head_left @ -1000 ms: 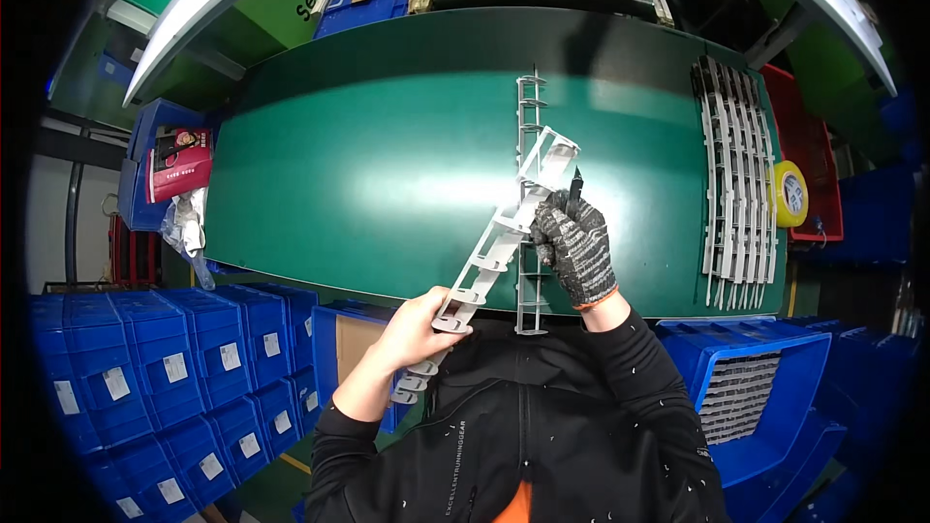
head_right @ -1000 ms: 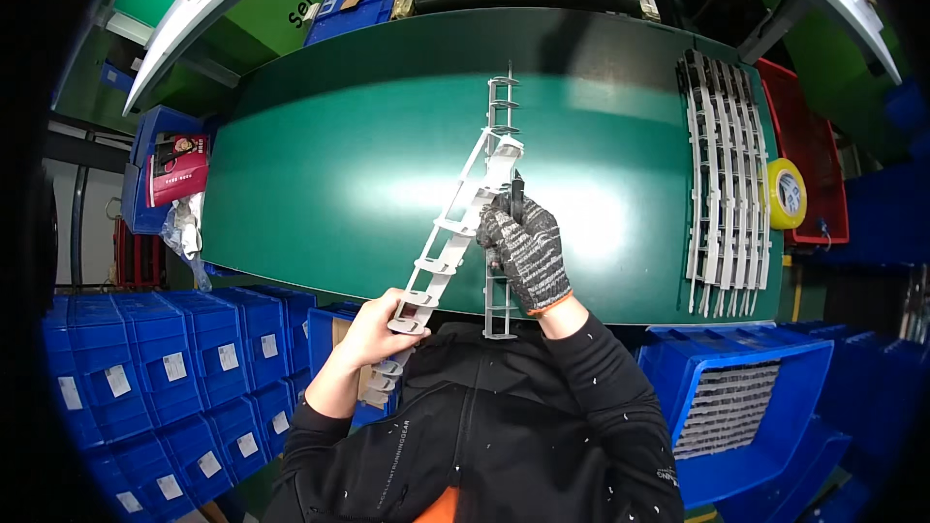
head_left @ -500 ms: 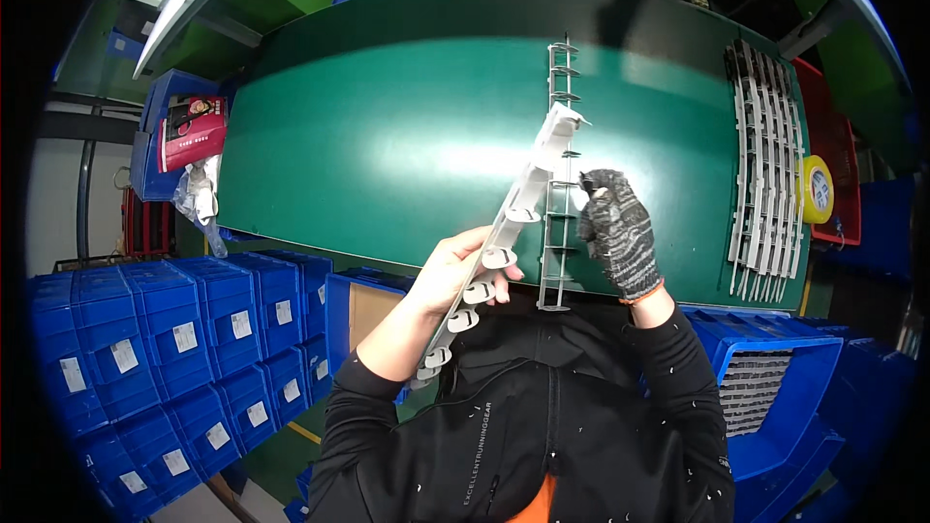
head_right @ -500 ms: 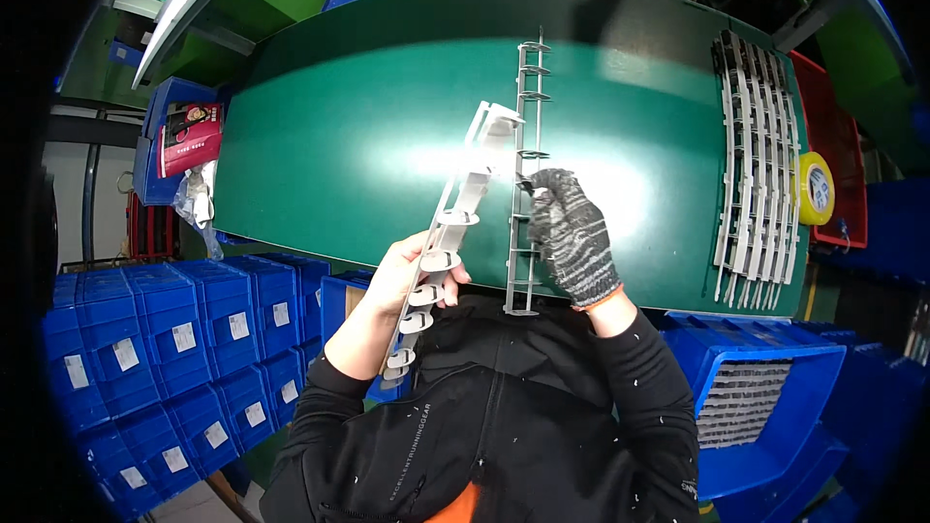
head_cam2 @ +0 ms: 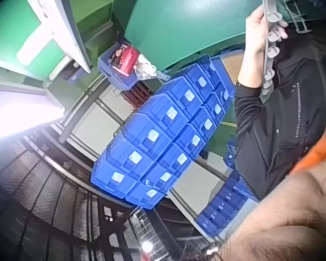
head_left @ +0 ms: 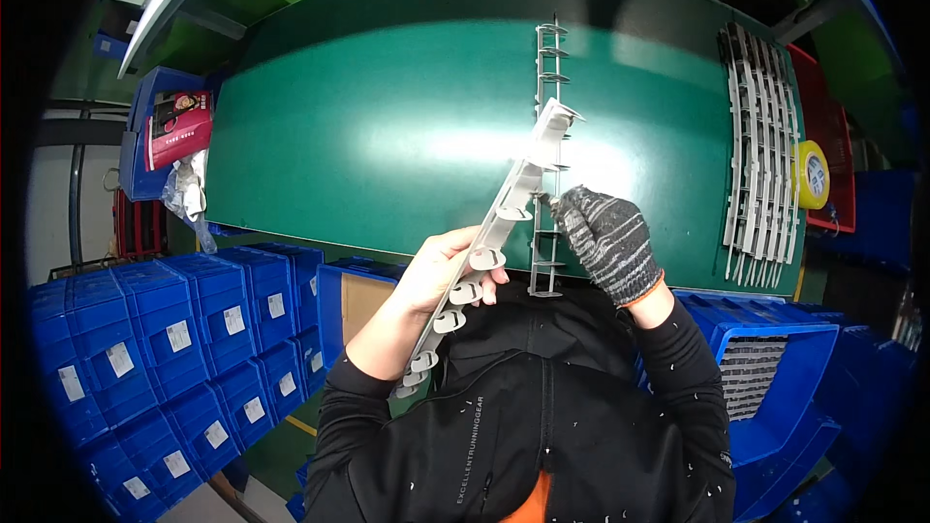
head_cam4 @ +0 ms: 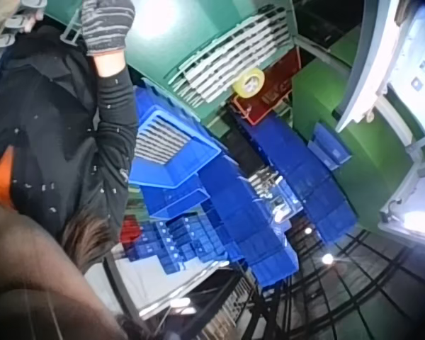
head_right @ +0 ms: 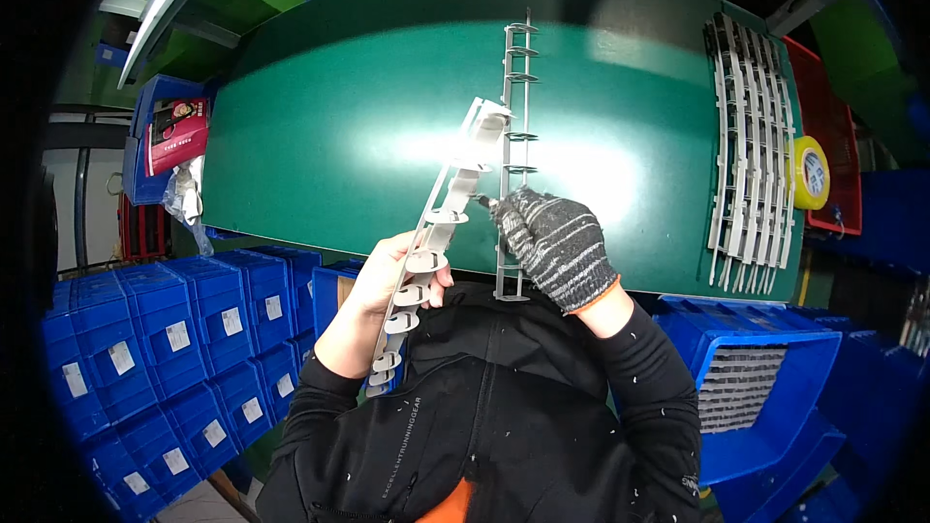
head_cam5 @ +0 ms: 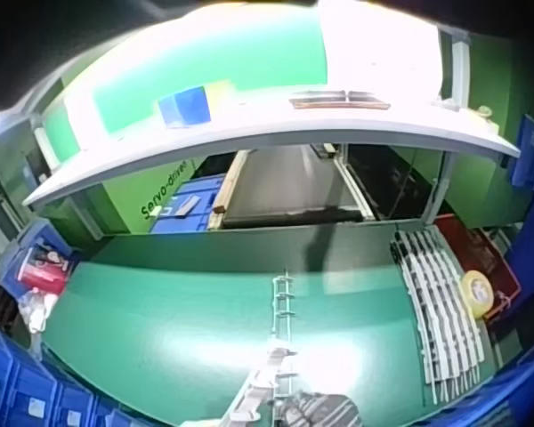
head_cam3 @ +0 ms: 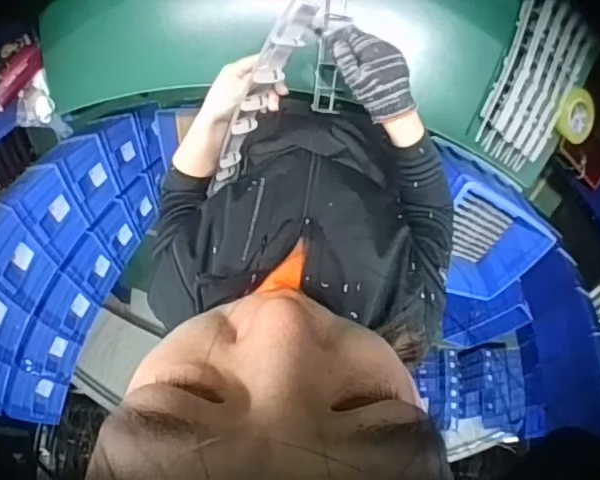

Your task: The person moves a stack of plastic parts into a blue bin, then trims excess material from individual plastic pieces using a handheld tool and arranges them into a stack on the table.

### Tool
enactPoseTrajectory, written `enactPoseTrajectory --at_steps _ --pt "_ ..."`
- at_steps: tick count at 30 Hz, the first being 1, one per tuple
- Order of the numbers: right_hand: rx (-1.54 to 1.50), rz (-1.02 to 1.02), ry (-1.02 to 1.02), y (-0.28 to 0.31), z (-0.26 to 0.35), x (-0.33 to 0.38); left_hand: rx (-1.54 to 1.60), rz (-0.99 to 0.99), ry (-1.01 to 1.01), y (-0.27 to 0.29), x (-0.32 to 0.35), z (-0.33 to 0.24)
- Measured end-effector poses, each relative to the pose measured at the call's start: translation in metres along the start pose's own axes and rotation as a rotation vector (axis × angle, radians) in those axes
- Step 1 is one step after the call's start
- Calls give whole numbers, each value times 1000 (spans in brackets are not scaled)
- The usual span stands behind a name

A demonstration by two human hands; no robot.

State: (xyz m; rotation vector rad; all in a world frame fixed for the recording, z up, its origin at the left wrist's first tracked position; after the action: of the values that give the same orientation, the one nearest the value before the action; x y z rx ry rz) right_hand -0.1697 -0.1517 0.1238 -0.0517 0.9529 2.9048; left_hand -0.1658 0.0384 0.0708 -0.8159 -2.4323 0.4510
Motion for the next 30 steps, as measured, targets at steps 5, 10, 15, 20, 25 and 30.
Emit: enactPoseTrajectory --at_steps 5,10,15,20,25,30 --pt "-130 -12 64 0 0 11 10 15 -43 1 0 2" --pt "-187 -41 -23 0 -8 22 67 -97 -55 -1 -1 -1" --pt "29 -71 46 -6 10 21 57 -30 -40 -2 -3 1" --pt "56 -58 33 -12 9 21 30 -46 -40 -4 -5 -1" --pt "70 -94 25 -12 10 20 57 -32 -51 -5 -6 0" --pt "-27 -178 -37 9 3 15 93 22 -53 -2 -5 2"
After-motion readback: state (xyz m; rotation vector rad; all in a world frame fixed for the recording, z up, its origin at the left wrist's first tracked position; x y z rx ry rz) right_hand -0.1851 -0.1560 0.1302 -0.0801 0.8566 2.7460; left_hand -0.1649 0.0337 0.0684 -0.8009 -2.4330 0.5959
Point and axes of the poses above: each hand's wrist, its own x-axis away from the middle knuckle, its own y-axis out of the back of the hand, z = x × y, the point moved 6 cm from there along -x, towards the middle knuckle, and after that the axes turned 8 degrees about -y, right-handed, at the moved point
